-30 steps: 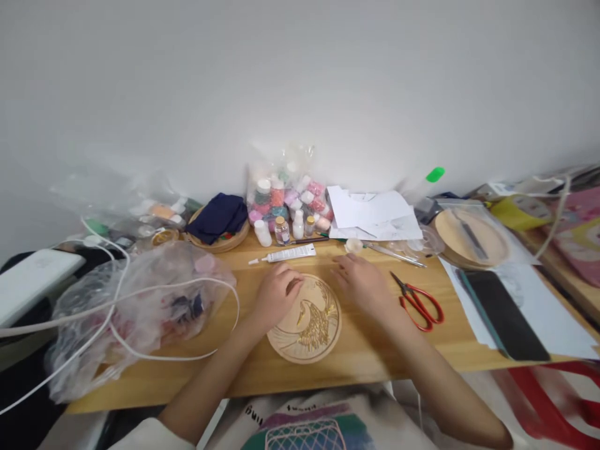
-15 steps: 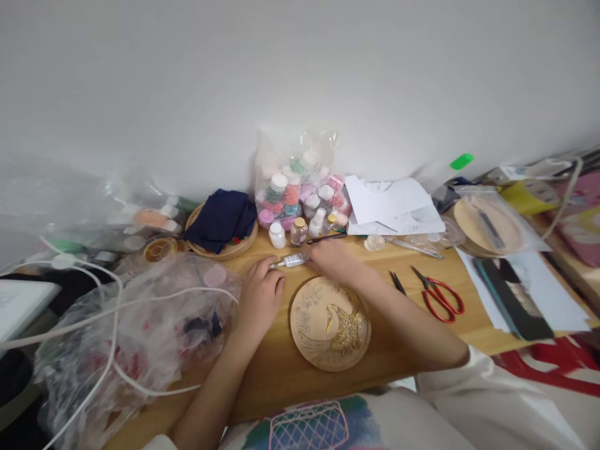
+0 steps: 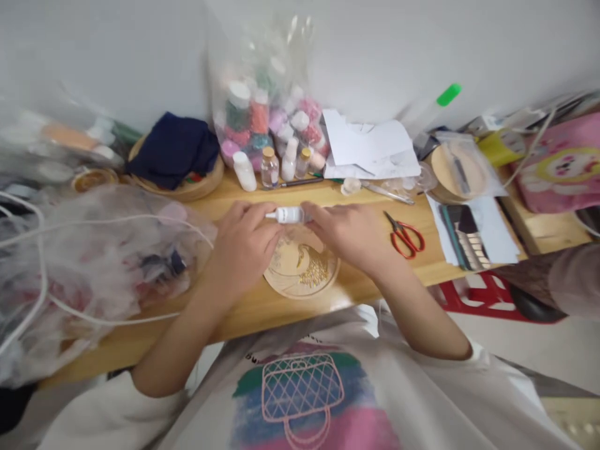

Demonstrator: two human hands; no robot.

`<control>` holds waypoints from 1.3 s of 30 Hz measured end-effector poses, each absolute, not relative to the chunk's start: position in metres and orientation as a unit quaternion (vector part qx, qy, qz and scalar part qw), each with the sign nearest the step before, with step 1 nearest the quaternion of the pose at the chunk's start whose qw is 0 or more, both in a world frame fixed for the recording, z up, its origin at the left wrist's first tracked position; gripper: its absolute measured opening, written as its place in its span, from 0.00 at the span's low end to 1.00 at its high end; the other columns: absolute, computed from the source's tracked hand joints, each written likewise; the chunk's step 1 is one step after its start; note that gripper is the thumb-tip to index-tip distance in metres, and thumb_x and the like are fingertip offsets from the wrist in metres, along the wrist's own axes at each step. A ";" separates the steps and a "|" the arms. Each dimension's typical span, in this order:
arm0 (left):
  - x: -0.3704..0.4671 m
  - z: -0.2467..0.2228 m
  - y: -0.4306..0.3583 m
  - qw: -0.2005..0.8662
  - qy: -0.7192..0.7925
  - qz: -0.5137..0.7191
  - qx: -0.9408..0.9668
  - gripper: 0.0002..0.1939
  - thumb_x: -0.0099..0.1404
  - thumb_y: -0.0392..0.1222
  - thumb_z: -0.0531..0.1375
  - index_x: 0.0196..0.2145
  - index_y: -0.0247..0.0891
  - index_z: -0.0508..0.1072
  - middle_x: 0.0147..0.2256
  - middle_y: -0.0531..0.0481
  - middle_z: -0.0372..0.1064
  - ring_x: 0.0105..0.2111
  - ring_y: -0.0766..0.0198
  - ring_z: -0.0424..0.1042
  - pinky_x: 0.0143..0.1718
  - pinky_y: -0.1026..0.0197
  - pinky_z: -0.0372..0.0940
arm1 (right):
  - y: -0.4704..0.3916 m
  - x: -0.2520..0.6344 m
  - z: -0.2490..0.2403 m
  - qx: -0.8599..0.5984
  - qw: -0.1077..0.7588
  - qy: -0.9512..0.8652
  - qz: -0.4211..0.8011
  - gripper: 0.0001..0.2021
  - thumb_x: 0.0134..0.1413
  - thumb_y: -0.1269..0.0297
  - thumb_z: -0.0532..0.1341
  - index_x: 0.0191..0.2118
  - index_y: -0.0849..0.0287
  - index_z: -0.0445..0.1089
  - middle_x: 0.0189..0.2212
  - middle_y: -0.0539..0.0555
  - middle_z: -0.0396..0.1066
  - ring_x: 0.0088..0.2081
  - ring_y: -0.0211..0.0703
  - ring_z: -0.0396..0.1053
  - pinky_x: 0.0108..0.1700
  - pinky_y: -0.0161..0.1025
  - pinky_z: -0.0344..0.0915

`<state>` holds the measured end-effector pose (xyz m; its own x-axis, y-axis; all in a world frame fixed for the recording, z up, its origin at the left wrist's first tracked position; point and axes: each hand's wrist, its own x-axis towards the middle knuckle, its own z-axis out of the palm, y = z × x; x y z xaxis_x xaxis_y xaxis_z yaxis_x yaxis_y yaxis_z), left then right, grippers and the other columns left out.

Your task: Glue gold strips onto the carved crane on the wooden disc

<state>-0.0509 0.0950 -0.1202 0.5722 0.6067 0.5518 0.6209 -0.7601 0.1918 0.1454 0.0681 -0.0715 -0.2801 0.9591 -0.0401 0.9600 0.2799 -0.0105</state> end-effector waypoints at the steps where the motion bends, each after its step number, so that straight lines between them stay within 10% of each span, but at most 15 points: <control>1: -0.047 -0.117 0.093 0.022 -0.346 -0.317 -0.883 0.07 0.68 0.38 0.58 0.35 0.40 0.77 0.43 0.48 0.73 0.40 0.57 0.66 0.42 0.52 0.66 | 0.059 0.149 -0.071 0.621 -0.046 0.783 -0.020 0.12 0.63 0.64 0.56 0.50 0.58 0.71 0.28 0.53 0.76 0.29 0.41 0.69 0.29 0.36 0.51; 6: -0.026 -0.099 0.075 -0.017 -0.355 -0.386 -0.852 0.05 0.67 0.39 0.60 0.34 0.41 0.76 0.44 0.49 0.72 0.40 0.59 0.67 0.44 0.52 0.64 | 0.015 0.172 -0.089 0.622 -0.401 0.655 -0.149 0.17 0.55 0.46 0.62 0.40 0.53 0.72 0.20 0.46 0.66 0.24 0.37 0.62 0.31 0.37 0.58; 13: 0.002 -0.101 0.060 -0.086 -0.253 -0.339 -0.902 0.07 0.68 0.35 0.58 0.33 0.39 0.75 0.44 0.45 0.73 0.42 0.60 0.69 0.44 0.55 0.66 | 0.006 0.184 -0.121 0.536 -0.596 0.404 -0.441 0.25 0.55 0.35 0.52 0.39 0.53 0.67 0.18 0.45 0.63 0.19 0.36 0.61 0.21 0.36 0.56; 23: 0.001 -0.126 0.080 -0.252 -0.245 -0.226 -0.909 0.10 0.68 0.38 0.55 0.34 0.41 0.77 0.40 0.48 0.73 0.44 0.58 0.72 0.48 0.54 0.66 | 0.006 0.201 -0.144 0.554 -0.650 0.286 -0.435 0.16 0.50 0.47 0.62 0.31 0.56 0.70 0.16 0.45 0.64 0.17 0.34 0.59 0.19 0.33 0.53; 33: 0.024 -0.167 0.126 -0.320 -0.348 -0.329 -0.817 0.03 0.61 0.34 0.62 0.30 0.38 0.76 0.35 0.51 0.74 0.37 0.65 0.73 0.42 0.60 0.69 | -0.014 0.181 -0.138 0.607 -0.577 0.226 -0.497 0.23 0.65 0.52 0.36 0.42 0.55 0.65 0.20 0.50 0.58 0.35 0.45 0.71 0.50 0.49 0.70; 39: 0.026 -0.180 0.126 -0.293 -0.403 -0.364 -0.787 0.03 0.60 0.33 0.62 0.30 0.38 0.77 0.35 0.51 0.73 0.38 0.65 0.73 0.41 0.61 0.69 | 0.001 0.157 -0.139 0.655 -0.552 0.212 -0.471 0.27 0.66 0.54 0.33 0.54 0.61 0.62 0.34 0.60 0.69 0.39 0.45 0.71 0.51 0.47 0.69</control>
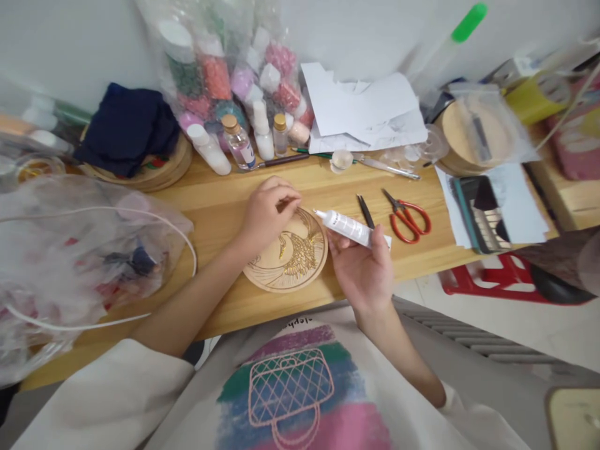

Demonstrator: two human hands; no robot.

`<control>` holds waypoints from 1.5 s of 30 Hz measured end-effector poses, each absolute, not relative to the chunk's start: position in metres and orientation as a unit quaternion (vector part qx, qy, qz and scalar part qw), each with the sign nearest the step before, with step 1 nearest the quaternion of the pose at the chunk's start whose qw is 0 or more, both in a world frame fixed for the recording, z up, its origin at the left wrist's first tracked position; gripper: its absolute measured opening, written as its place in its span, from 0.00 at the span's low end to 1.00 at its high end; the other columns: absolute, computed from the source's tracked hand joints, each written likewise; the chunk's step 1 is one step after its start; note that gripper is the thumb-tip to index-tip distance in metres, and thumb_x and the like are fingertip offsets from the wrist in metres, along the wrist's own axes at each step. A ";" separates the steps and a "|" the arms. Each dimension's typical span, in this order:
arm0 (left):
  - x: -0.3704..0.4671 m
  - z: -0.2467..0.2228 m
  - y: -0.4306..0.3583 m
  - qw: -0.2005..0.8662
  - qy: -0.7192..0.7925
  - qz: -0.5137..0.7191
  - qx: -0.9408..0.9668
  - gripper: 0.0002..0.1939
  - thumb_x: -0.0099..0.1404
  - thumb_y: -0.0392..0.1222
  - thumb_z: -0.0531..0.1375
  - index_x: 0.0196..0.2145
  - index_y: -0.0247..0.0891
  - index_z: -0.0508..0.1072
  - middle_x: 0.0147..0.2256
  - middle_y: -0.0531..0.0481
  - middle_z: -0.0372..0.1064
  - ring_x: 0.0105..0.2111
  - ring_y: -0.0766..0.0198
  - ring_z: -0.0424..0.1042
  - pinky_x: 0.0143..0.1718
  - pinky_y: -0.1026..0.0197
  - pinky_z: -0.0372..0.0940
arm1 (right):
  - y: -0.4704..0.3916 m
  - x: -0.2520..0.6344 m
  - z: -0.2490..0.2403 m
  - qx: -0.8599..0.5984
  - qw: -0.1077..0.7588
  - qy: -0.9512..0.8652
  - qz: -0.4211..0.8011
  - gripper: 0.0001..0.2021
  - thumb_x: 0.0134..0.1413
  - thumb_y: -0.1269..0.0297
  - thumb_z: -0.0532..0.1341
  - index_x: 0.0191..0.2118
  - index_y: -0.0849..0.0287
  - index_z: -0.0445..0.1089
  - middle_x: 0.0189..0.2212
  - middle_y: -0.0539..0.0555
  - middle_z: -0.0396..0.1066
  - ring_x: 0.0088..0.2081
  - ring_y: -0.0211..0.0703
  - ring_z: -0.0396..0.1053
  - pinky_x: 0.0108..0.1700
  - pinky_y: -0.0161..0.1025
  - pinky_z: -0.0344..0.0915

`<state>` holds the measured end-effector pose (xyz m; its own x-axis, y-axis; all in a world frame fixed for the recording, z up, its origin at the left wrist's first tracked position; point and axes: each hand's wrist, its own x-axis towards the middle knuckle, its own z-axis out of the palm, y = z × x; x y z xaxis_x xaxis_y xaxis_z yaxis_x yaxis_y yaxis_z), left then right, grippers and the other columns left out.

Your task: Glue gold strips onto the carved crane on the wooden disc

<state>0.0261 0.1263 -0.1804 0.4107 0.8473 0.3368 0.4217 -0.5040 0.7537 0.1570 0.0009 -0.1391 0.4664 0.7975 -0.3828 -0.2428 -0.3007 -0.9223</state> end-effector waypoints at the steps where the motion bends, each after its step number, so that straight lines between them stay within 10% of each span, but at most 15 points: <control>1: 0.023 -0.180 0.126 0.281 0.423 0.370 0.778 0.04 0.60 0.33 0.62 0.30 0.38 0.77 0.34 0.51 0.73 0.38 0.65 0.73 0.41 0.61 0.69 | 0.006 0.156 -0.141 -0.654 0.551 -0.221 0.468 0.27 0.66 0.54 0.33 0.55 0.61 0.61 0.36 0.61 0.70 0.39 0.45 0.71 0.50 0.47 0.69; 16: 0.019 -0.171 0.154 0.373 0.365 0.328 0.787 0.04 0.59 0.34 0.63 0.28 0.39 0.77 0.32 0.52 0.75 0.33 0.67 0.73 0.33 0.65 0.67 | 0.029 0.176 -0.152 -0.629 0.673 -0.301 0.247 0.12 0.50 0.54 0.64 0.32 0.53 0.62 0.25 0.45 0.60 0.22 0.33 0.58 0.24 0.34 0.60; 45: 0.017 -0.180 0.147 0.328 0.347 0.367 0.798 0.04 0.62 0.30 0.62 0.32 0.36 0.76 0.35 0.51 0.72 0.33 0.68 0.71 0.32 0.65 0.66 | 0.009 0.152 -0.177 -0.682 0.547 -0.483 0.047 0.04 0.57 0.65 0.64 0.32 0.55 0.69 0.24 0.46 0.69 0.23 0.36 0.66 0.26 0.38 0.63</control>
<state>0.0169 0.1473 -0.1800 0.4894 0.7951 0.3581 0.3137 -0.5437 0.7785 0.1523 0.0093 -0.1772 0.5286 0.7108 0.4640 0.6073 0.0652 -0.7918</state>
